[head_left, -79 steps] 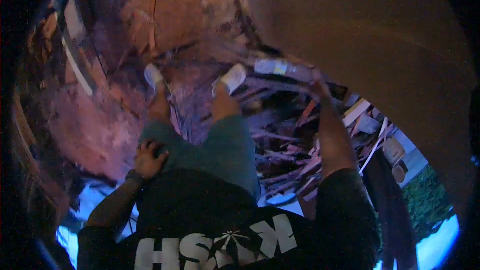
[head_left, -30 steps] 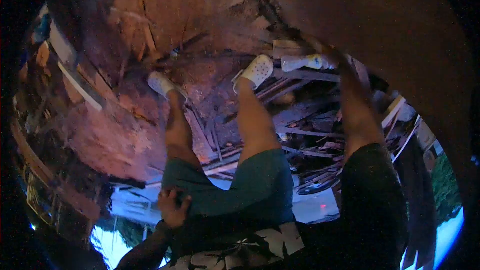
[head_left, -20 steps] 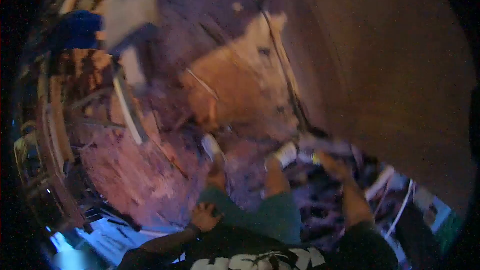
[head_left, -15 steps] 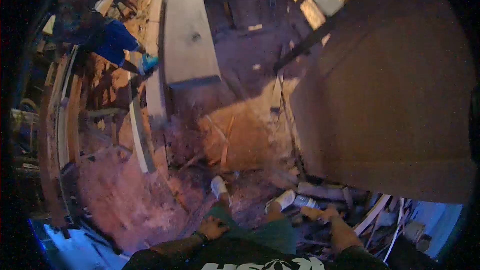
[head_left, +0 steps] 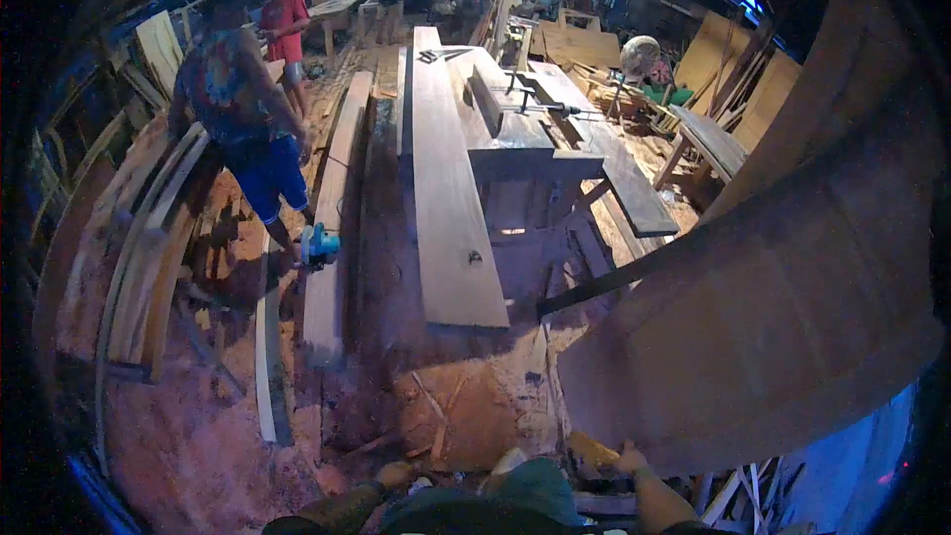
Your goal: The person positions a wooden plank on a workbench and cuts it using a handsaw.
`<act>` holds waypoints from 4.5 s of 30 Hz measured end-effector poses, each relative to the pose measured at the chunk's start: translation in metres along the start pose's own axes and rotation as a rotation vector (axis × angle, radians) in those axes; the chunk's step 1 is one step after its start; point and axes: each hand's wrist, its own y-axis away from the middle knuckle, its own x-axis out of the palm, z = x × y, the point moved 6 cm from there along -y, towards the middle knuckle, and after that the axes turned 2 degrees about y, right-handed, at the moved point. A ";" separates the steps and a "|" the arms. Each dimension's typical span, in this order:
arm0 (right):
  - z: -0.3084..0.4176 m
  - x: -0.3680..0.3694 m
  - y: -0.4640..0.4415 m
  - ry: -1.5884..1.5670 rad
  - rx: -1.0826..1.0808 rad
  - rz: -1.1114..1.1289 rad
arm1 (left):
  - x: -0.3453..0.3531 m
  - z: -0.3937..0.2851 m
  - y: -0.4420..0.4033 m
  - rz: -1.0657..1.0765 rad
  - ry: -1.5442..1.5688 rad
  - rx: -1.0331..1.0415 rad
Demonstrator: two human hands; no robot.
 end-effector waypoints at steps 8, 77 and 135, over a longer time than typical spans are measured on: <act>0.009 0.013 -0.159 0.156 -0.027 0.054 | -0.083 -0.051 -0.135 -0.272 1.487 -0.530; 0.886 -0.607 -0.720 0.191 -1.110 -0.032 | -0.696 -0.004 -0.430 -0.977 0.845 -0.818; 1.191 -0.661 -0.525 -0.743 -1.455 0.757 | -0.680 0.017 -0.494 -0.898 0.189 -1.195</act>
